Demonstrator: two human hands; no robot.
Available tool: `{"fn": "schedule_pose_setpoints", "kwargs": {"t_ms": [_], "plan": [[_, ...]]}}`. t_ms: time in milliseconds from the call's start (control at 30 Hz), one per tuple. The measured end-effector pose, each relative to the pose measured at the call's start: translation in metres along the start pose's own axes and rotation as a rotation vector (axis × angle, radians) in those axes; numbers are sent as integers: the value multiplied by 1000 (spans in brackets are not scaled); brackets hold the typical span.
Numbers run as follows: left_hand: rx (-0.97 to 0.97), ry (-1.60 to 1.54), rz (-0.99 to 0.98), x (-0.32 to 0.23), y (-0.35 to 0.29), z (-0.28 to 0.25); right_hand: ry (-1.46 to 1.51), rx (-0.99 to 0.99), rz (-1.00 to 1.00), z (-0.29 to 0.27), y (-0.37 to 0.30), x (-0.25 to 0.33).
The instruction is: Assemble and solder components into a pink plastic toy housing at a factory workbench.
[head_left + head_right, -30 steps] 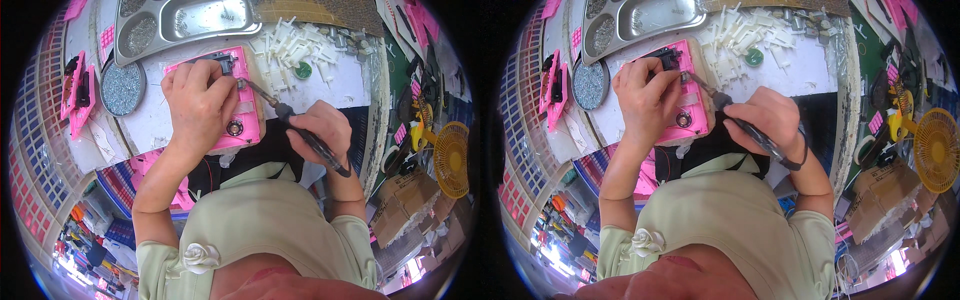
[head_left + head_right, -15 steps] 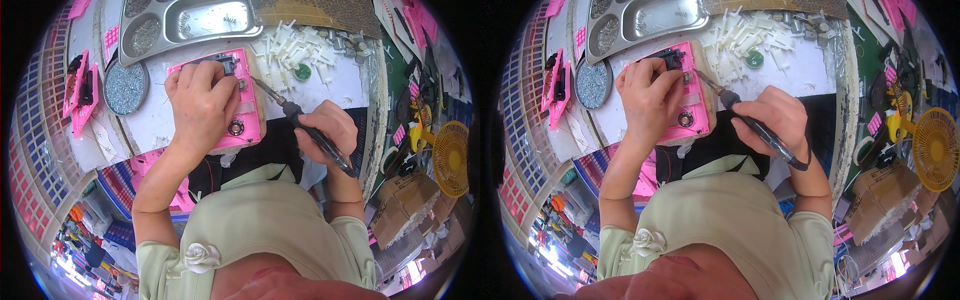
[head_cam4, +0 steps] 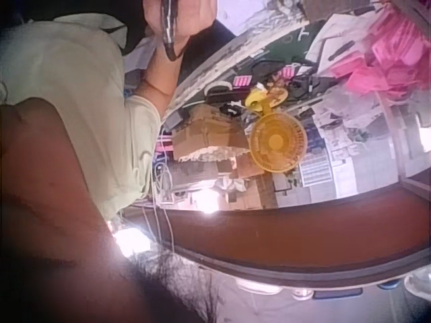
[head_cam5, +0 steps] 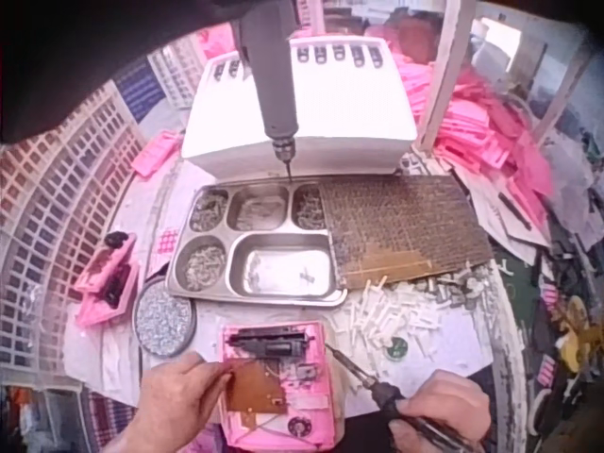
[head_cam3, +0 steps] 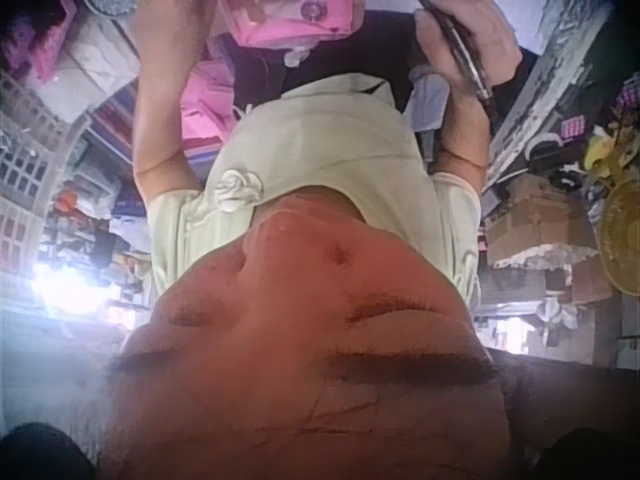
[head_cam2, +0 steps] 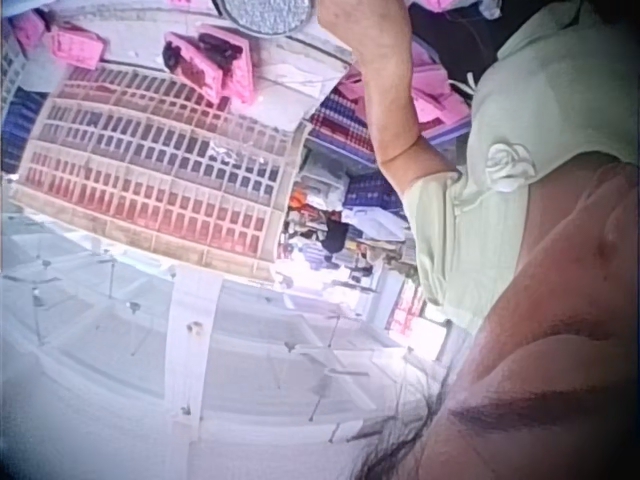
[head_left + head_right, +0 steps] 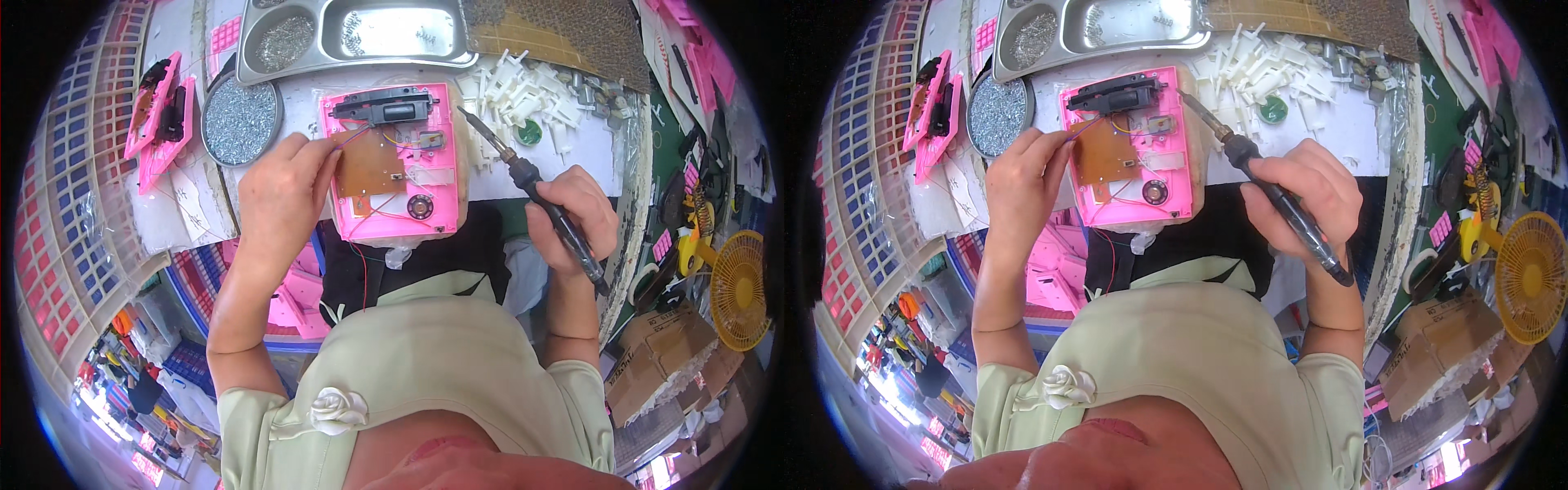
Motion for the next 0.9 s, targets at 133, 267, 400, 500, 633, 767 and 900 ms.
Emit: {"fn": "schedule_pose_setpoints", "kwargs": {"t_ms": [133,267,400,500,633,767,900], "plan": [[-215,-345,17,-5,11,-12,57,20,158,8,5,-3],[-225,-1122,-259,17,15,39,217,67,393,42,9,-9],[-243,-1364,-353,23,14,56,301,196,407,83,31,-5],[-198,-1396,-397,26,12,58,317,198,352,105,45,-4],[-175,-1410,-400,30,6,59,388,166,341,124,57,-1],[-120,-1332,-403,29,3,58,327,181,278,126,60,2],[-97,-1158,-354,31,5,49,297,180,264,124,54,1]]}}
Point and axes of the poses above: each hand's wrist, its own y-axis towards the middle knuckle, its own z-axis out of the palm, x = y × z, the point moved 9 cm from there along y, towards the middle knuckle, and after that the axes turned 13 degrees about -y, right-handed, at the moved point
